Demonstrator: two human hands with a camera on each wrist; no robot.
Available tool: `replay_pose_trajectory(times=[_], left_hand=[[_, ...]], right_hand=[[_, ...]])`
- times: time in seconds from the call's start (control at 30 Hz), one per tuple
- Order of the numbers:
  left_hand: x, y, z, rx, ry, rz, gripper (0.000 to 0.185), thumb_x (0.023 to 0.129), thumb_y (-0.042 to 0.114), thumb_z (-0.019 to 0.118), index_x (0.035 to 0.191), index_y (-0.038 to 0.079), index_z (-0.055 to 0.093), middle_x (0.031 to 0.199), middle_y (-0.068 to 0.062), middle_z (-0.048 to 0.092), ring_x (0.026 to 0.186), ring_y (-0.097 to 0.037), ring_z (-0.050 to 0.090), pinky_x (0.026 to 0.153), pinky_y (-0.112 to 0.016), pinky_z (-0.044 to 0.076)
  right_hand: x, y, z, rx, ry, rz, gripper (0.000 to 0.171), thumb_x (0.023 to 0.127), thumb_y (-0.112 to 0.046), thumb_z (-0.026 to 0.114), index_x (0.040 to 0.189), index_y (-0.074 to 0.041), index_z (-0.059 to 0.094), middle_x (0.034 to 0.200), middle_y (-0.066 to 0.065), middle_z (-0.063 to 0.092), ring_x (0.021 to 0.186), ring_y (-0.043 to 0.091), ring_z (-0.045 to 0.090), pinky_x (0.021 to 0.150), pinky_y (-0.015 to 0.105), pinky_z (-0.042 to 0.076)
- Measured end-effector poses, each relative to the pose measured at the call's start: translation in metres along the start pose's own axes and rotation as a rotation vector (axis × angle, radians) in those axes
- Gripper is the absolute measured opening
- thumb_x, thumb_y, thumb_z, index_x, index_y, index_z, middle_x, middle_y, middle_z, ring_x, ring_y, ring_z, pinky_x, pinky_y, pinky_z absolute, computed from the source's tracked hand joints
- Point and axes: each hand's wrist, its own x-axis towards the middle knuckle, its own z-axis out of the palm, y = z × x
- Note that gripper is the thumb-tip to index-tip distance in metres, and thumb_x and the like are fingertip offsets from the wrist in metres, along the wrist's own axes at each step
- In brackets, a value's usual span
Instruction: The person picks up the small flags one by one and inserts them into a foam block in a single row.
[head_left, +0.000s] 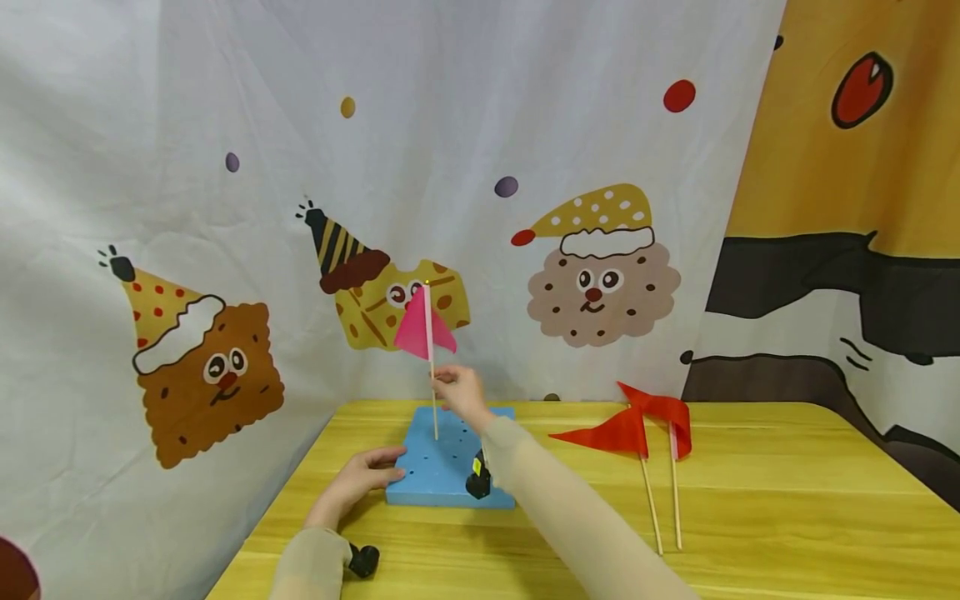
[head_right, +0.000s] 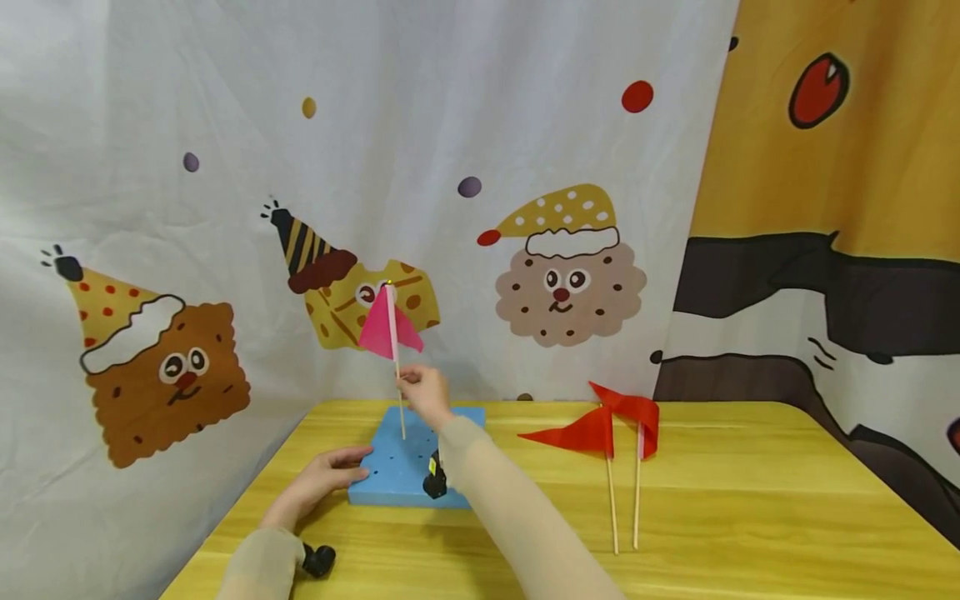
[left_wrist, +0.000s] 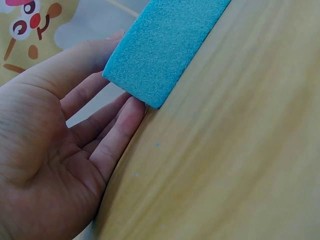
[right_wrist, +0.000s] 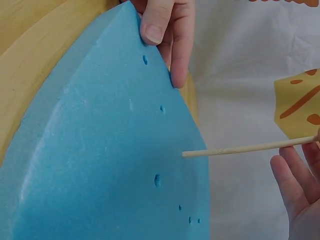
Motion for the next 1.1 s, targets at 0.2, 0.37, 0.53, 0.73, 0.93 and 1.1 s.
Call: replay_pose_trajectory(times=[0.2,0.37,0.53,0.73,0.93,1.1], left_hand=[[0.001,-0.001,0.000,-0.009,0.010,0.007,0.057,0.089,0.025,0.073,0.138,0.003,0.054,0.139,-0.019,0.051,0.108,-0.023,0.059,0.084,-0.039,0.050],[0.001,-0.002,0.000,-0.012,0.017,0.006,0.056,0.089,0.024,0.073,0.138,0.002,0.054,0.137,-0.019,0.052,0.107,-0.023,0.059,0.084,-0.040,0.050],[0.001,-0.001,0.000,-0.020,0.009,0.009,0.056,0.090,0.024,0.072,0.138,0.002,0.054,0.138,-0.019,0.052,0.107,-0.023,0.058,0.084,-0.039,0.050],[-0.001,0.000,0.000,-0.018,0.012,0.005,0.056,0.089,0.024,0.072,0.137,0.002,0.054,0.138,-0.020,0.051,0.108,-0.024,0.058,0.084,-0.040,0.050],[-0.001,0.000,0.000,-0.017,0.013,0.003,0.056,0.090,0.024,0.072,0.138,0.002,0.054,0.138,-0.020,0.051,0.106,-0.023,0.058,0.083,-0.039,0.050],[-0.001,0.002,0.001,-0.010,0.015,0.004,0.055,0.090,0.024,0.072,0.138,0.002,0.054,0.138,-0.019,0.051,0.107,-0.023,0.059,0.083,-0.038,0.050]], right_hand=[[-0.003,0.003,0.001,-0.008,-0.019,-0.014,0.017,0.094,-0.013,0.066,0.108,-0.005,0.072,0.092,0.006,0.068,0.078,0.021,0.068,0.060,0.035,0.057],[-0.005,0.007,0.002,-0.018,-0.051,-0.039,0.017,0.095,-0.010,0.064,0.107,-0.002,0.072,0.096,0.015,0.070,0.076,0.021,0.068,0.062,0.039,0.058],[-0.008,0.012,0.002,-0.016,-0.072,-0.009,0.024,0.094,-0.016,0.066,0.110,0.001,0.070,0.102,0.016,0.070,0.077,0.019,0.068,0.061,0.034,0.057],[-0.009,0.013,0.003,-0.011,-0.071,-0.001,0.025,0.093,-0.020,0.068,0.109,-0.001,0.071,0.103,0.016,0.070,0.078,0.019,0.068,0.062,0.032,0.057],[-0.010,0.013,0.003,-0.025,-0.062,-0.003,0.023,0.093,-0.019,0.068,0.108,-0.002,0.071,0.098,0.008,0.070,0.083,0.019,0.067,0.063,0.031,0.057],[-0.013,0.017,-0.003,-0.017,-0.072,-0.007,0.021,0.093,-0.018,0.068,0.109,-0.005,0.071,0.098,0.005,0.069,0.088,0.019,0.067,0.066,0.033,0.057]])
